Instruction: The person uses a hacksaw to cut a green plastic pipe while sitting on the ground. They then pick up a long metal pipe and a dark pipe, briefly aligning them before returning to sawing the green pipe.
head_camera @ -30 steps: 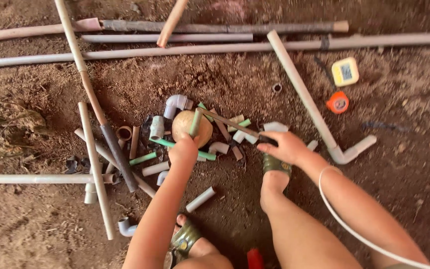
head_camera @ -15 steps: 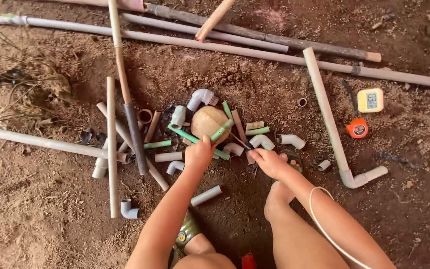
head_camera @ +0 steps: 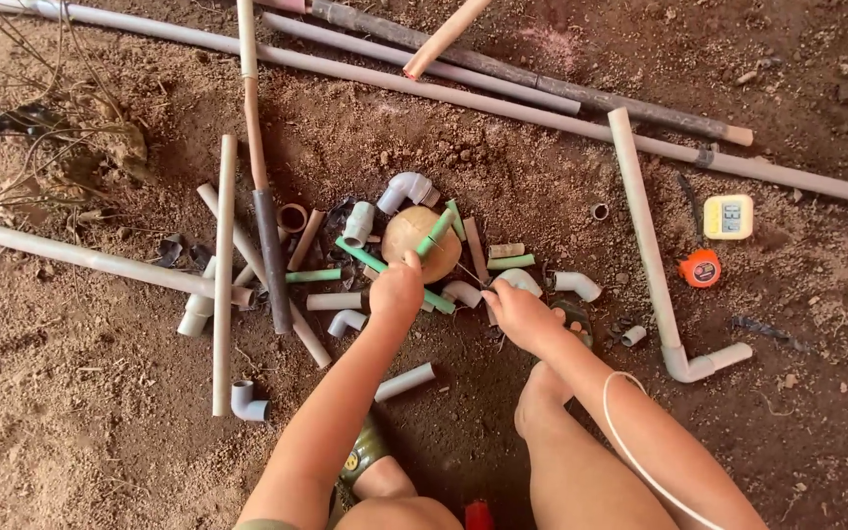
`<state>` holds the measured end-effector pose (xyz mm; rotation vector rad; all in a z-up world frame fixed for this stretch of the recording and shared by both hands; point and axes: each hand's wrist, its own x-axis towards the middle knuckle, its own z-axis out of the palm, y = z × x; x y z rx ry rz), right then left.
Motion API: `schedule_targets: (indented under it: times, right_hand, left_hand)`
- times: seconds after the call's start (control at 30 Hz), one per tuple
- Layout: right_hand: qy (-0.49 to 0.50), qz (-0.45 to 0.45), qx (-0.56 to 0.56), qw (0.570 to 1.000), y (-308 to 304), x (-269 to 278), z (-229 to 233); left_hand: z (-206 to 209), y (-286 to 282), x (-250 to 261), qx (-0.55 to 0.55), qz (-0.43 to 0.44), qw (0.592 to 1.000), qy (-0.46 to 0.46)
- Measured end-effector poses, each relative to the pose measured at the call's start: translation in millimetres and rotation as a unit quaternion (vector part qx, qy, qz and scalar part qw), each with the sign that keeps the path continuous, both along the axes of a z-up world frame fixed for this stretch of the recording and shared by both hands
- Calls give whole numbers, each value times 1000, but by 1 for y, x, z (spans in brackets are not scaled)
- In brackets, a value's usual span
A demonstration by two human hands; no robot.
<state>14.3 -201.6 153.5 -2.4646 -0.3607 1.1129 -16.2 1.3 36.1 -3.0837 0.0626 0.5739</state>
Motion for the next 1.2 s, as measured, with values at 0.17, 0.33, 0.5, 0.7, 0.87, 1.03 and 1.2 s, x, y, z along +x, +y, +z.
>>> schedule_targets:
  times: [0.17,0.33,0.5,0.7,0.87,1.03,1.2]
  right_hand:
    - [-60,29,-3,998,-3,1,-30]
    - [-104,41,0,994,2,1,-26]
    - [-83,46,21,995,14,18,5]
    - [-26,1,79,997,1,16,-16]
    - [-34,38,42,998,-29,7,8]
    - [-52,70,0,996,-53,4,7]
    - [-95,113,25,989,-27,20,-18]
  left_hand:
    - [-36,1,-4,5,6,1000,-4]
    - [-12,3,1,-32,30,998,49]
    - [24,2,11,4,-32,994,106]
    - [9,9,20,-66,84,986,128]
    - [43,6,29,-62,98,987,111]
    - [53,6,29,-67,101,983,135]
    - [52,8,36,-6,4,987,161]
